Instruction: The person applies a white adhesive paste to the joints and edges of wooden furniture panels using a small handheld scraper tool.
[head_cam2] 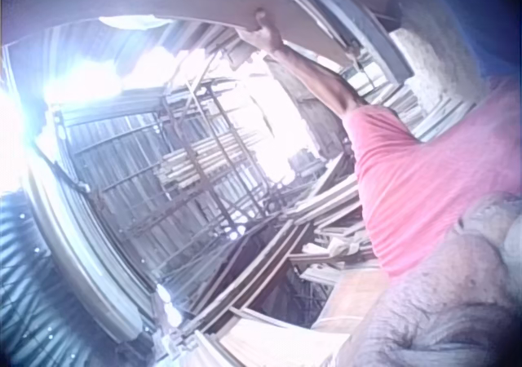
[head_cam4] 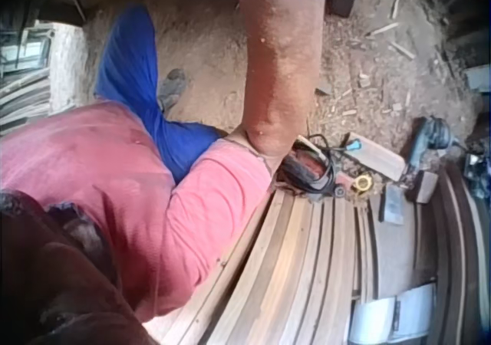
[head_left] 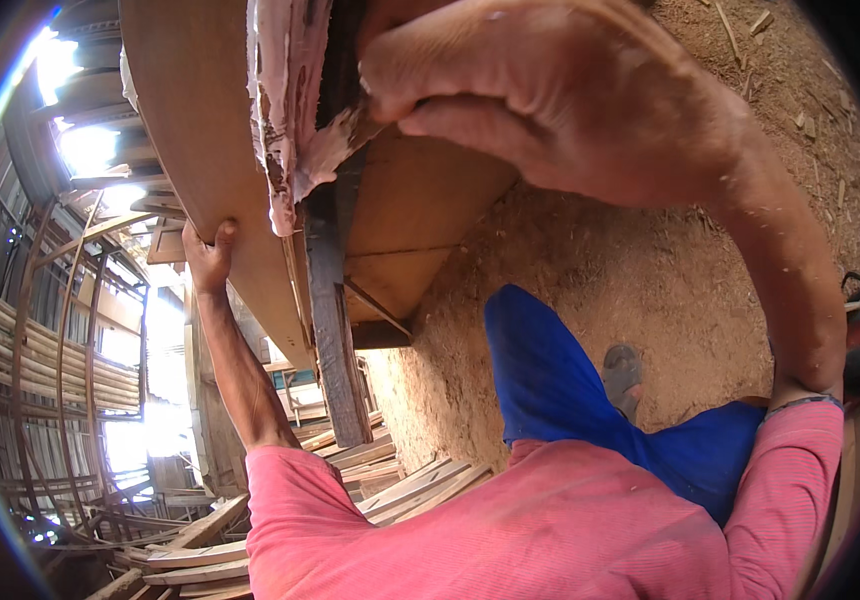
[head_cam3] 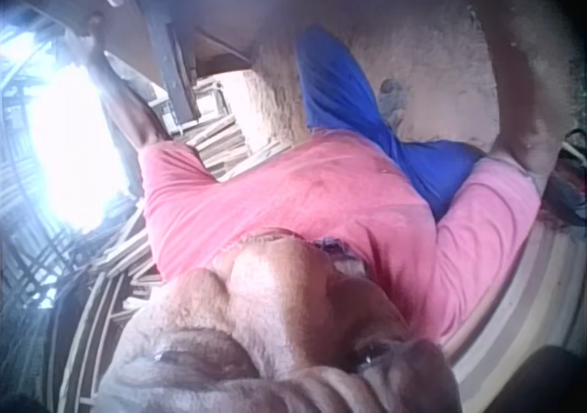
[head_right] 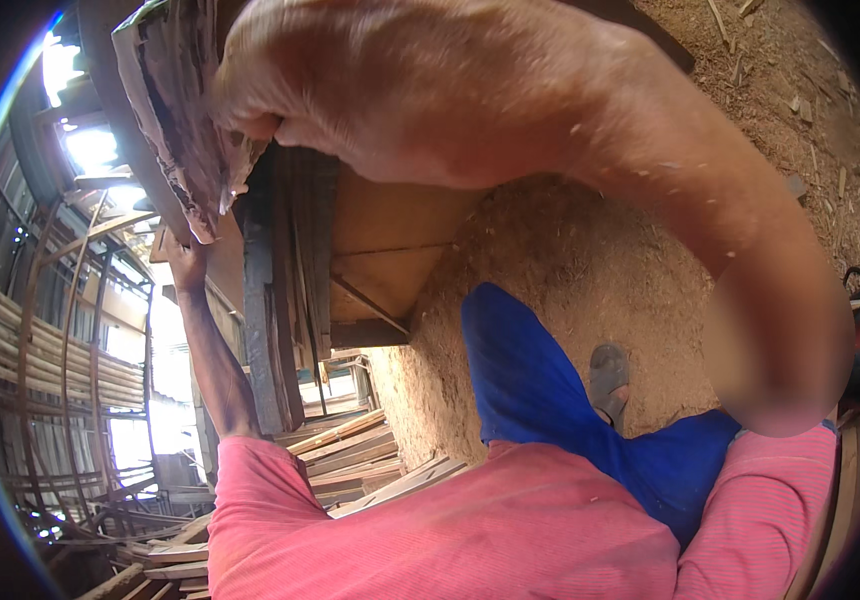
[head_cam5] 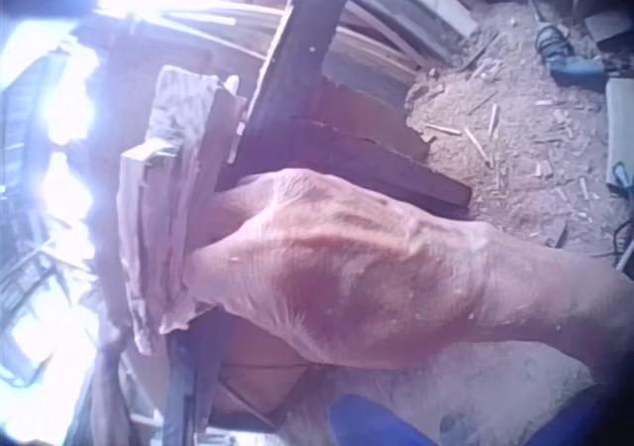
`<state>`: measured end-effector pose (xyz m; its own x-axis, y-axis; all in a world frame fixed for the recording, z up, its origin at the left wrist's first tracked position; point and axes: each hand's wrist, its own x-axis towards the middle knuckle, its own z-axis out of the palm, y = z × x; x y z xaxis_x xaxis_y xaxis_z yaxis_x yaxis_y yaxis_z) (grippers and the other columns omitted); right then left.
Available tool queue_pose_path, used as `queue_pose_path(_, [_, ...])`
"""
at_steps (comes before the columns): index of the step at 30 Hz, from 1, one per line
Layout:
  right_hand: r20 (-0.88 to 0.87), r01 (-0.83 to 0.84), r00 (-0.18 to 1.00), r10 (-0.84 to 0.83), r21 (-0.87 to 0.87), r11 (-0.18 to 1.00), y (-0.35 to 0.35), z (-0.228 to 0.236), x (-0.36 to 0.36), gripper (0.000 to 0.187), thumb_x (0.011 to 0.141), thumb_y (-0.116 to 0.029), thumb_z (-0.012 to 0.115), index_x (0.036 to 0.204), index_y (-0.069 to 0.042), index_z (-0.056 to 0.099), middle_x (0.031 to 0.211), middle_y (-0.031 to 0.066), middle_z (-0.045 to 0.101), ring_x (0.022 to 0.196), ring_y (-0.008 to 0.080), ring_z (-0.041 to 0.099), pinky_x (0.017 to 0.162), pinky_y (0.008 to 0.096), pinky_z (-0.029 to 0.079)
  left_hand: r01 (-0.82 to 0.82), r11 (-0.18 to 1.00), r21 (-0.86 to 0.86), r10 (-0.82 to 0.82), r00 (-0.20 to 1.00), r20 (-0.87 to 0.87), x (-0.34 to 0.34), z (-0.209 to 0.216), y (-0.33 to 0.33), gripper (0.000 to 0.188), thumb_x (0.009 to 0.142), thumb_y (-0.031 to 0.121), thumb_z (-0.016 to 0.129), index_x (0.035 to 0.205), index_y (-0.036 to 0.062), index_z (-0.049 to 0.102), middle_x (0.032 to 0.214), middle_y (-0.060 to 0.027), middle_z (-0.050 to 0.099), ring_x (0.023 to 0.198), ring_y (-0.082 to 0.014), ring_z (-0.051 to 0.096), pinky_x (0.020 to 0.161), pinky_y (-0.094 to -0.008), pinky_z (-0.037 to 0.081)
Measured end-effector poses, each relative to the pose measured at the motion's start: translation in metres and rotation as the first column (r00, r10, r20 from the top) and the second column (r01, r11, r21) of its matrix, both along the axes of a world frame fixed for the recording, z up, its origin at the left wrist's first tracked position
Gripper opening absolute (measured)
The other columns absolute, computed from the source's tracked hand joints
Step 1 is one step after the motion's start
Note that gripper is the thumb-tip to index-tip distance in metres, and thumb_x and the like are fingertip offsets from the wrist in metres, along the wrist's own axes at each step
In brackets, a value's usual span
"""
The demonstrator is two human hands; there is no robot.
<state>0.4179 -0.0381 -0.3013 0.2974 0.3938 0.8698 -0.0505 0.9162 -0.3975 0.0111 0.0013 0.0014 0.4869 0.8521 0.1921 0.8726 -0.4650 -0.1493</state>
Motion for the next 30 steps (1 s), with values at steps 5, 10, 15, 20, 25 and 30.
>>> queue_pose_path(5, [0.004, 0.013, 1.000, -0.013, 0.010, 1.000, 0.000, 0.000, -0.004, 0.006, 0.091, 0.000, 0.070, 0.096, -0.002, 0.072, 0.090, 0.0065, 0.070, 0.081, 0.0162, 0.068, 0.074, 0.0305, 0.054, 0.037, 0.999, 0.007, -0.037, 0.999, 0.009, 0.003, 0.000, -0.005, 0.067, 0.088, 0.061, 0.075, 0.109, -0.0017, 0.066, 0.099, -0.0082, 0.068, 0.093, -0.0182, 0.064, 0.082, -0.0337, 0.052])
queue_pose_path(10, [-0.053, 0.061, 0.997, -0.061, -0.004, 0.998, 0.002, -0.007, 0.019, 0.005, 0.092, -0.001, 0.069, 0.097, -0.002, 0.071, 0.090, 0.0066, 0.070, 0.081, 0.0169, 0.068, 0.074, 0.0308, 0.055, 0.045, 0.998, 0.032, -0.045, 0.999, -0.007, 0.004, 0.001, -0.005, 0.067, 0.088, 0.061, 0.075, 0.108, -0.0018, 0.066, 0.098, -0.0079, 0.069, 0.093, -0.0182, 0.064, 0.082, -0.0339, 0.052])
queue_pose_path(15, [-0.074, 0.065, 0.995, -0.068, -0.040, 0.997, 0.001, -0.007, 0.032, 0.005, 0.093, -0.002, 0.069, 0.098, -0.003, 0.071, 0.091, 0.0068, 0.070, 0.082, 0.0177, 0.069, 0.075, 0.0311, 0.055, 0.014, 1.000, 0.028, -0.014, 1.000, -0.001, 0.002, 0.001, -0.006, 0.068, 0.087, 0.062, 0.076, 0.109, -0.0016, 0.066, 0.098, -0.0079, 0.069, 0.092, -0.0187, 0.065, 0.083, -0.0350, 0.052])
queue_pose_path(20, [0.086, 0.107, 0.991, -0.102, -0.055, 0.993, -0.004, 0.015, 0.014, 0.005, 0.094, -0.003, 0.068, 0.098, -0.003, 0.070, 0.091, 0.0070, 0.070, 0.082, 0.0185, 0.069, 0.075, 0.0314, 0.056, -0.011, 0.999, -0.038, 0.013, 0.999, 0.044, -0.005, 0.003, -0.003, 0.069, 0.084, 0.061, 0.079, 0.110, -0.0018, 0.066, 0.099, -0.0074, 0.069, 0.093, -0.0187, 0.065, 0.083, -0.0344, 0.052])
queue_pose_path(25, [0.169, 0.016, 0.985, -0.019, 0.016, 1.000, -0.025, 0.028, 0.037, 0.008, 0.092, -0.008, 0.071, 0.092, -0.001, 0.068, 0.078, 0.0063, 0.065, 0.069, 0.0177, 0.065, 0.059, 0.0332, 0.048, 0.023, 0.999, -0.031, -0.020, 0.996, 0.089, 0.015, 0.002, -0.008, 0.074, 0.082, 0.057, 0.083, 0.121, -0.0029, 0.065, 0.105, -0.0096, 0.072, 0.100, -0.0186, 0.067, 0.088, -0.0340, 0.052])
queue_pose_path(30, [-0.022, -0.072, 0.997, 0.070, -0.461, 0.885, -0.085, 0.066, 0.070, 0.003, 0.095, -0.004, 0.068, 0.093, -0.002, 0.068, 0.078, 0.0004, 0.060, 0.067, 0.0079, 0.056, 0.057, 0.0263, 0.044, -0.002, 1.000, -0.015, 0.004, 0.994, 0.108, 0.028, -0.006, -0.013, 0.076, 0.078, 0.045, 0.087, 0.134, -0.0014, 0.062, 0.112, -0.0146, 0.075, 0.108, -0.0207, 0.071, 0.094, -0.0349, 0.053])
